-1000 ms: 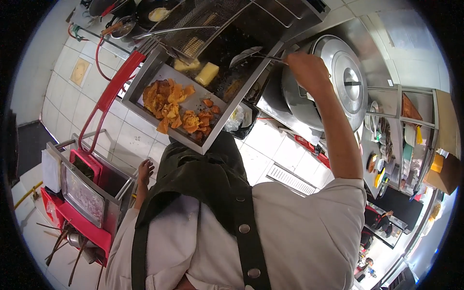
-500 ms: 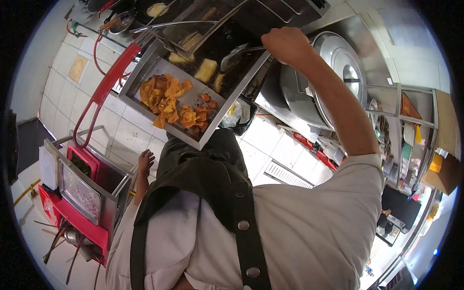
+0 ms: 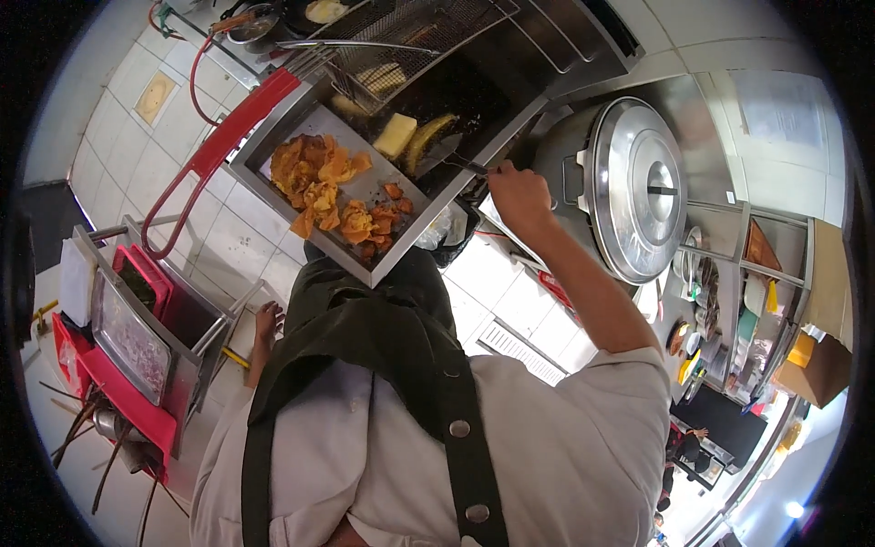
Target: Assembling a meal box with rice, fried tofu, and vegetable garnish.
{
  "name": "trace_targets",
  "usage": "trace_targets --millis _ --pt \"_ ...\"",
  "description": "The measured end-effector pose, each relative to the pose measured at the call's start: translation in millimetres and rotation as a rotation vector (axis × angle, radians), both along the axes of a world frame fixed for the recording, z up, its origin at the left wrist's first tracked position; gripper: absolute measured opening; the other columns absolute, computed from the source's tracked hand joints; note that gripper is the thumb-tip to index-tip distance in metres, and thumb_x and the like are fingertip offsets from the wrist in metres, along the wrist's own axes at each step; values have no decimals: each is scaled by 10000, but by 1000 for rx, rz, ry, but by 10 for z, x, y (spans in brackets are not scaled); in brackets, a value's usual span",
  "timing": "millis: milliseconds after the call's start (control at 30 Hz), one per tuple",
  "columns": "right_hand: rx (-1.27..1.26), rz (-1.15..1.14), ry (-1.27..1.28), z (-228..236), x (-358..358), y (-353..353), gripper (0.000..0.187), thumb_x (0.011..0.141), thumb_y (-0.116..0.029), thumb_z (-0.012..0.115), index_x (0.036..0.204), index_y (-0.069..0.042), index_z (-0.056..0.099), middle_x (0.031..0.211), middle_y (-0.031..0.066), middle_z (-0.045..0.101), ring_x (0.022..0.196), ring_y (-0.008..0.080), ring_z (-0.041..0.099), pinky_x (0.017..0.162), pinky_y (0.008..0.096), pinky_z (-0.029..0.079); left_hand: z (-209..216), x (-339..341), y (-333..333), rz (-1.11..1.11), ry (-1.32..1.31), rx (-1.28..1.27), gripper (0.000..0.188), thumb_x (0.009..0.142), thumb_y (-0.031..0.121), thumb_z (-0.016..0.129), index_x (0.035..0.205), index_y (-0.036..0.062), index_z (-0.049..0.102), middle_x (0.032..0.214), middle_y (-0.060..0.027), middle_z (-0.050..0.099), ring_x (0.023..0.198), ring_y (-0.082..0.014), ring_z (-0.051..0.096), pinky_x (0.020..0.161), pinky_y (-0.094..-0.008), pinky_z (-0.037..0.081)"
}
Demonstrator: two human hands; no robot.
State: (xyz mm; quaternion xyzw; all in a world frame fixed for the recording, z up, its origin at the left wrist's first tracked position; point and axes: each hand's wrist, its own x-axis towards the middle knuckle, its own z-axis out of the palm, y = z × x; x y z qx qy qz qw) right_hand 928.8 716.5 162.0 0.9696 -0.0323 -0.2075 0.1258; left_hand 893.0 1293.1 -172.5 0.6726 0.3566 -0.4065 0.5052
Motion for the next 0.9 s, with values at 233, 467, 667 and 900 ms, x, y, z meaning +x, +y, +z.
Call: trace_targets --millis 233,467,667,900 --pt "11 -207 -66 101 -170 28 288 926 -130 452 1192 -118 563 1005 134 578 783 337 657 615 451 542 91 261 -139 -9 -121 -54 407 902 272 559 1248 66 496 976 -40 628 774 -121 598 585 -249 424" --pt "17 -266 -172 64 -66 -88 317 959 -187 421 1255 -166 533 1032 126 576 822 338 651 673 452 529 254 451 -272 -66 -140 -35 420 901 267 560 1257 56 488 993 -46 622 795 -140 603 582 -251 422" --pt "23 -398 -231 115 47 -169 367 951 -143 393 1274 -233 540 1007 128 569 861 368 629 738 469 505 237 371 -120 -39 -157 -71 422 903 280 562 1260 67 488 993 -45 623 815 -150 604 636 -278 435" --pt "51 -258 -321 -100 420 -242 356 936 -122 410 1259 -183 547 1028 149 573 871 358 638 724 455 527 102 150 72 -70 -66 -24 397 907 284 565 1247 90 492 994 -53 635 783 -154 609 607 -282 428"
